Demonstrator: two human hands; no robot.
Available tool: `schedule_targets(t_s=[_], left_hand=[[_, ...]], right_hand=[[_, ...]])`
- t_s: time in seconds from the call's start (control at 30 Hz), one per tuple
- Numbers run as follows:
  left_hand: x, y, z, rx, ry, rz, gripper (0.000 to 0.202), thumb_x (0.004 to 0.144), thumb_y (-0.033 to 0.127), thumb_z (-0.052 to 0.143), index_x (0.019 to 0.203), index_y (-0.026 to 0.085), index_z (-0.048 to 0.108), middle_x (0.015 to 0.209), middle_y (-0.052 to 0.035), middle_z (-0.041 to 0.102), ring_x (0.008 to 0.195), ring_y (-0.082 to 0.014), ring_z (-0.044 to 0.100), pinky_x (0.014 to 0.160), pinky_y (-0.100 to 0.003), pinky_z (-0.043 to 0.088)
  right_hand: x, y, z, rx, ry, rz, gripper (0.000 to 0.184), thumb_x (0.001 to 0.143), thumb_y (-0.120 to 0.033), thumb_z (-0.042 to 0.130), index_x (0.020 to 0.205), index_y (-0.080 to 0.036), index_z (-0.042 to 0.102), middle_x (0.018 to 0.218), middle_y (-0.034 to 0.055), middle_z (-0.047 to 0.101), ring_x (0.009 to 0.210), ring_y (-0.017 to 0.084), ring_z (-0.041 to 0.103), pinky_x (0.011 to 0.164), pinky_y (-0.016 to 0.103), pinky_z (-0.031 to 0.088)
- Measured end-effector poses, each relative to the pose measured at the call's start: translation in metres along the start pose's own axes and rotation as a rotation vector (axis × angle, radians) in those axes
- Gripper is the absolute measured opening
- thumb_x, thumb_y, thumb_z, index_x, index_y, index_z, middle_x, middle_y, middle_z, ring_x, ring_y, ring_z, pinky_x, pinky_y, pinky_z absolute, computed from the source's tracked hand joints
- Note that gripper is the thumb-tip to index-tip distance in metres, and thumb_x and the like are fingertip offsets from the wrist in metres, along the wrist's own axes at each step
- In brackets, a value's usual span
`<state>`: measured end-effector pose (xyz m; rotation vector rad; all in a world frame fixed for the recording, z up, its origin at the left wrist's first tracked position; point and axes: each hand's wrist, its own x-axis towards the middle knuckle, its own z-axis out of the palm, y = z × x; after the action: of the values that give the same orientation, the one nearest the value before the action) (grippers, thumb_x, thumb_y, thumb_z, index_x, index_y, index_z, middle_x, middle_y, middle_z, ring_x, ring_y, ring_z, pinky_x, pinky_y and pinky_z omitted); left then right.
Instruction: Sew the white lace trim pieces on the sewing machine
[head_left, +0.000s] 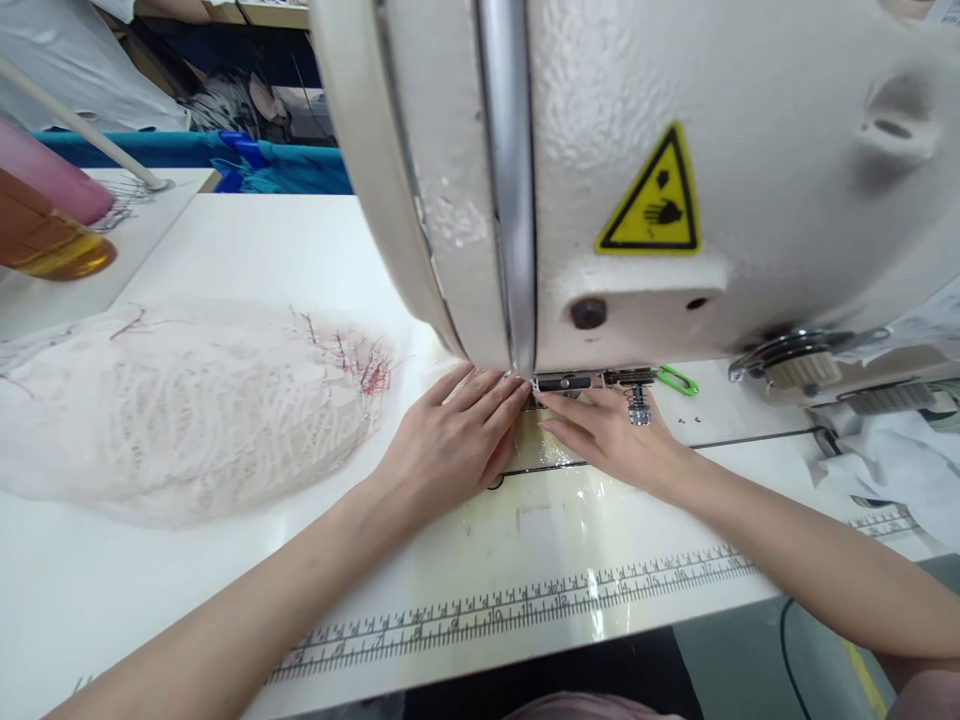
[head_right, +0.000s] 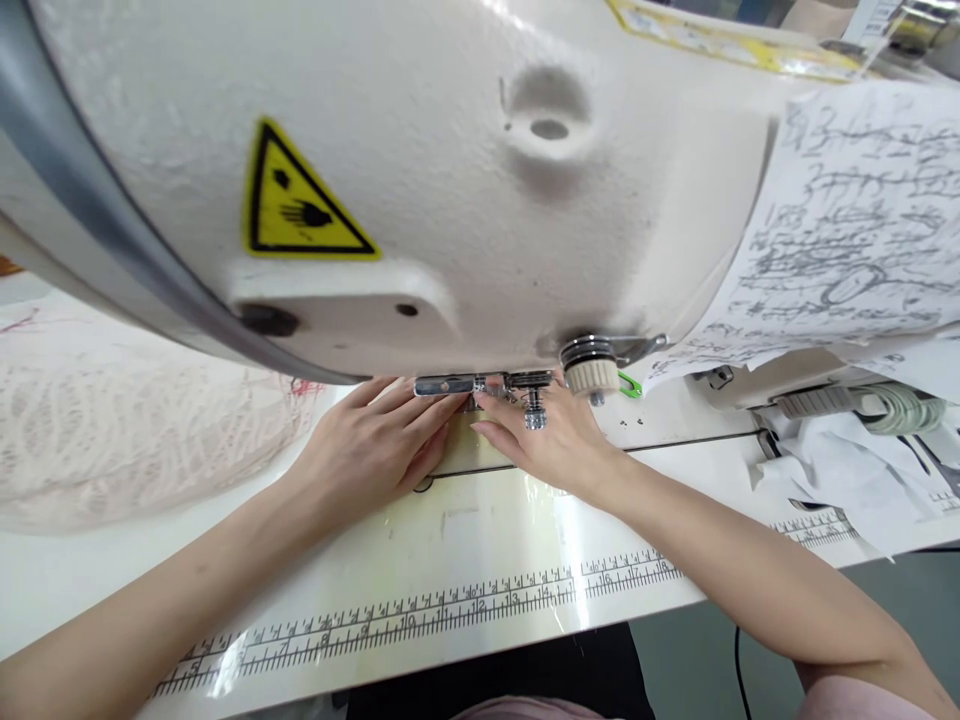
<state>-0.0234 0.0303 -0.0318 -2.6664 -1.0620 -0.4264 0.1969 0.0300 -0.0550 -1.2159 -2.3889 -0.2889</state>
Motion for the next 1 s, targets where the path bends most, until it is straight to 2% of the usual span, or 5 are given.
schedule_targets(t_s=[0.23,0.4,0.67,0.87,1.0], left_hand=[[0.002,0.001,-0.001,0.033,0.014,0.006,0.036,0.092,0.022,0.043,0.119,0.008,0.061,0.121,-0.0135,0.064,0.111,-0.0286,0.061,0.097,-0.047,0.048],[0.003,0.001,-0.002,0.065,0.012,0.021,0.036,0.092,0.023,0.044,0.119,0.007,0.061,0.122,-0.0131,0.064,0.111,-0.0288,0.061,0.098,-0.046,0.048],[0.002,0.002,-0.002,0.066,-0.002,0.002,0.038,0.09,0.024,0.046,0.122,0.008,0.059,0.127,-0.0134,0.06,0.114,-0.0302,0.059,0.1,-0.047,0.047],[0.001,0.004,-0.002,0.096,0.024,-0.014,0.037,0.091,0.024,0.047,0.122,0.009,0.06,0.127,-0.0118,0.06,0.119,-0.0292,0.054,0.099,-0.044,0.045],[0.003,0.013,-0.007,0.18,0.042,-0.013,0.033,0.094,0.026,0.046,0.119,0.012,0.061,0.123,-0.0104,0.063,0.116,-0.0256,0.056,0.096,-0.04,0.045]], right_hand=[[0.006,-0.002,0.0,0.054,-0.046,-0.039,0.036,0.094,-0.043,0.049,0.123,-0.025,0.06,0.106,0.0095,0.066,0.1,0.024,0.06,0.09,0.04,0.048],[0.005,-0.003,0.0,0.014,-0.037,-0.038,0.037,0.094,-0.039,0.05,0.127,-0.022,0.057,0.102,0.01,0.068,0.093,0.023,0.062,0.092,0.043,0.046],[0.012,0.005,-0.018,0.019,-0.172,-0.053,0.034,0.098,-0.037,0.04,0.123,-0.025,0.059,0.112,0.0069,0.067,0.094,0.024,0.062,0.07,0.035,0.048],[0.013,0.015,-0.017,0.094,-0.23,0.014,0.035,0.099,-0.032,0.034,0.118,-0.024,0.063,0.084,0.0072,0.069,0.089,0.025,0.061,0.062,0.032,0.041],[0.01,0.017,-0.009,0.116,-0.135,0.034,0.032,0.096,-0.03,0.038,0.112,-0.022,0.065,0.078,0.0078,0.065,0.086,0.025,0.058,0.067,0.036,0.042]])
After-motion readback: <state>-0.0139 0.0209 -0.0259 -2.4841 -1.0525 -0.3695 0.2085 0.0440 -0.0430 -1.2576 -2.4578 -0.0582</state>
